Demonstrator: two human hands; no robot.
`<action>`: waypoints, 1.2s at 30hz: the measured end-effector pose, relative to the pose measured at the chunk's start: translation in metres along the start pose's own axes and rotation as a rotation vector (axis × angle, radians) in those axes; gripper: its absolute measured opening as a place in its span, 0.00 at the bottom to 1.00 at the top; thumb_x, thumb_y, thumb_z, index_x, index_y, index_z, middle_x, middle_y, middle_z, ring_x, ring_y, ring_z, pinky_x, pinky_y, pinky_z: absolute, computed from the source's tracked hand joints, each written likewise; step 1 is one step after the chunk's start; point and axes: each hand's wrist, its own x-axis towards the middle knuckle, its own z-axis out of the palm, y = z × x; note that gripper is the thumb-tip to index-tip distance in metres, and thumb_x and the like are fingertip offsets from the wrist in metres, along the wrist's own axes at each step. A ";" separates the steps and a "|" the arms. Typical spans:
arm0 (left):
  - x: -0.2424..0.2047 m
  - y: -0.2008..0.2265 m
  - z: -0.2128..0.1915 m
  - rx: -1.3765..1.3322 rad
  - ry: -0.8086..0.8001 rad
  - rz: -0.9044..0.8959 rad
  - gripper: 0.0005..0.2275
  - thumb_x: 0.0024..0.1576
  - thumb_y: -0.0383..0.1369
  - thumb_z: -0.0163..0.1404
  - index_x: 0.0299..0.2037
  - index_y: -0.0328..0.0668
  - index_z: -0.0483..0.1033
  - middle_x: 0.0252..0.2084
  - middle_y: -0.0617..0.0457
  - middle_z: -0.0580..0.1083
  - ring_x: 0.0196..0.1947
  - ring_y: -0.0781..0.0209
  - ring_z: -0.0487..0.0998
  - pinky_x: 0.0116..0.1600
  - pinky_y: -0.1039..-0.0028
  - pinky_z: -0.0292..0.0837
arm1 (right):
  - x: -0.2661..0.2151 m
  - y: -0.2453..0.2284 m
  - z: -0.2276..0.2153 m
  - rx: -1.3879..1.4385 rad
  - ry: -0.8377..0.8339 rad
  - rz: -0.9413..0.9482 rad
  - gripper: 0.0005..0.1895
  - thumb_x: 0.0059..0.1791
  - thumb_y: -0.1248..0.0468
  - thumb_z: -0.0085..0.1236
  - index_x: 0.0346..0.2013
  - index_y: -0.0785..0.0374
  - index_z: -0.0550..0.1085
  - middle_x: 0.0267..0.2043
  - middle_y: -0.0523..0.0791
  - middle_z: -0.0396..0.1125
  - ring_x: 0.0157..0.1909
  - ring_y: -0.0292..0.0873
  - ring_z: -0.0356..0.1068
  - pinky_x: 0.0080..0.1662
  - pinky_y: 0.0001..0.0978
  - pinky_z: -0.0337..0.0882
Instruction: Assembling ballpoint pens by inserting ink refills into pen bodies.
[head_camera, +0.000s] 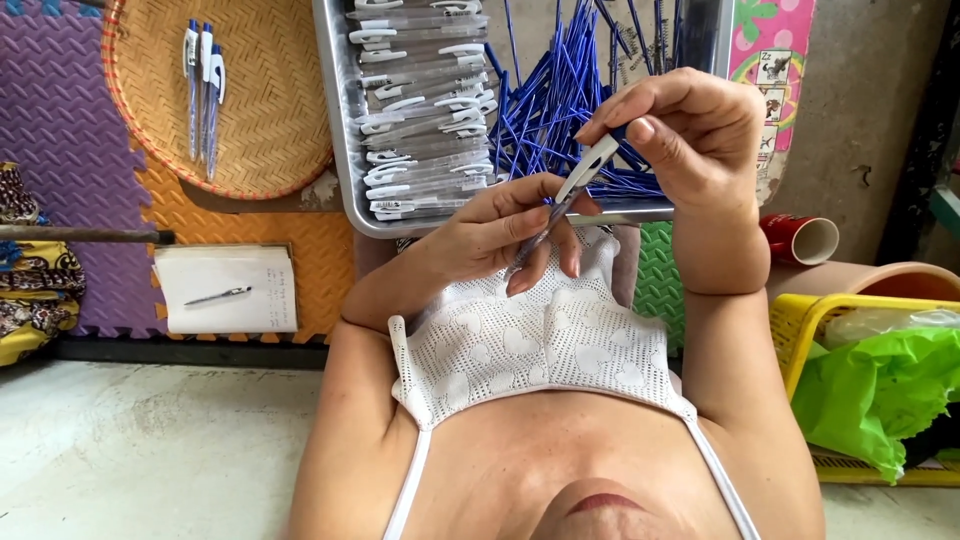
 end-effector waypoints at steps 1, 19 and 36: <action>0.000 -0.001 -0.001 0.000 0.000 -0.001 0.17 0.76 0.34 0.39 0.68 0.29 0.64 0.44 0.34 0.79 0.24 0.60 0.79 0.26 0.79 0.73 | -0.002 -0.004 0.004 0.000 0.001 -0.001 0.04 0.61 0.69 0.56 0.50 0.67 0.73 0.49 0.50 0.74 0.51 0.43 0.79 0.52 0.25 0.81; 0.006 -0.029 -0.016 0.158 0.028 0.227 0.16 0.72 0.27 0.38 0.67 0.24 0.60 0.41 0.29 0.79 0.22 0.59 0.81 0.23 0.78 0.76 | 0.004 0.047 0.005 -0.028 -0.047 -0.419 0.13 0.55 0.68 0.52 0.43 0.81 0.75 0.37 0.67 0.74 0.40 0.61 0.78 0.48 0.48 0.76; 0.000 -0.064 -0.055 0.802 0.240 0.394 0.18 0.70 0.23 0.40 0.70 0.29 0.64 0.39 0.43 0.74 0.31 0.62 0.72 0.40 0.72 0.73 | -0.021 0.073 0.026 -0.168 -0.047 -0.360 0.38 0.47 0.81 0.63 0.68 0.88 0.57 0.48 0.62 0.77 0.55 0.61 0.77 0.60 0.52 0.73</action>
